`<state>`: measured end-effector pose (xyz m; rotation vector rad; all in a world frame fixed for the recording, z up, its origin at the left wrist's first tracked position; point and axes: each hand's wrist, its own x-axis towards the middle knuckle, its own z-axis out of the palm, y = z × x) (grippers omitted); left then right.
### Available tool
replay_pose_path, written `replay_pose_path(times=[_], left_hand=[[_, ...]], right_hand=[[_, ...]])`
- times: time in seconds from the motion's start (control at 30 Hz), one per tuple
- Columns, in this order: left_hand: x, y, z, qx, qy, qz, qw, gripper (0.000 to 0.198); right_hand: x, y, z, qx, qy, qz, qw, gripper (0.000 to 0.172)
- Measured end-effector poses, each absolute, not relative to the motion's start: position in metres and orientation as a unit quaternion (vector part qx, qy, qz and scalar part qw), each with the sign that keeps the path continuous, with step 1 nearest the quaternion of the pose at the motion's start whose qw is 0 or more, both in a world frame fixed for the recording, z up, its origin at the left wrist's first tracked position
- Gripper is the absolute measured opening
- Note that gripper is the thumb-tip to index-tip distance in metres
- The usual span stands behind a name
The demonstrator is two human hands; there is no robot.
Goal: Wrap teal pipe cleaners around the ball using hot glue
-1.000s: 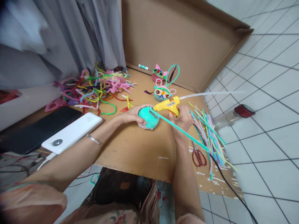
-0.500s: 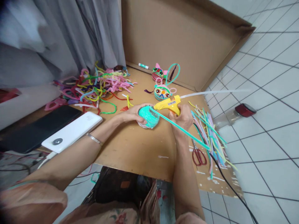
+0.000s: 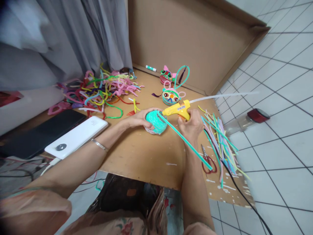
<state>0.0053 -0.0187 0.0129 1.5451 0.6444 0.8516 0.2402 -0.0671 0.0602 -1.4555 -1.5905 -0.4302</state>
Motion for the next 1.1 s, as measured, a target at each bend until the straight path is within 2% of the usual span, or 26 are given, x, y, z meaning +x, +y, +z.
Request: replay_pose_path(times=[0.23, 0.37, 0.47, 0.6, 0.83, 0.93, 1.0, 1.1], left_hand=[[0.007, -0.019, 0.012, 0.652, 0.266, 0.379, 0.601, 0.09], [0.004, -0.016, 0.012, 0.658, 0.29, 0.413, 0.559, 0.088], [-0.002, -0.012, 0.013, 0.661, 0.308, 0.437, 0.527, 0.087], [-0.007, -0.009, 0.015, 0.655, 0.333, 0.452, 0.506, 0.089], [0.0, -0.013, 0.012, 0.676, 0.351, 0.42, 0.494, 0.09], [0.003, -0.015, 0.012, 0.679, 0.358, 0.429, 0.477, 0.089], [0.004, -0.016, 0.012, 0.681, 0.37, 0.435, 0.459, 0.089], [0.007, -0.018, 0.012, 0.681, 0.378, 0.44, 0.447, 0.089]], right_hand=[[0.256, -0.043, 0.041, -0.705, -0.547, -0.045, 0.448, 0.027], [0.258, -0.034, 0.02, -0.762, -0.526, 0.025, 0.377, 0.033], [0.251, -0.034, 0.007, -0.802, -0.516, 0.029, 0.299, 0.041], [0.238, -0.039, 0.0, -0.821, -0.531, -0.001, 0.209, 0.044], [0.229, -0.045, 0.005, -0.819, -0.551, -0.087, 0.139, 0.049], [0.228, -0.047, 0.01, -0.786, -0.581, -0.101, 0.188, 0.044], [0.224, -0.05, 0.015, -0.721, -0.632, -0.073, 0.274, 0.042], [0.212, -0.057, 0.025, -0.578, -0.699, 0.031, 0.42, 0.048]])
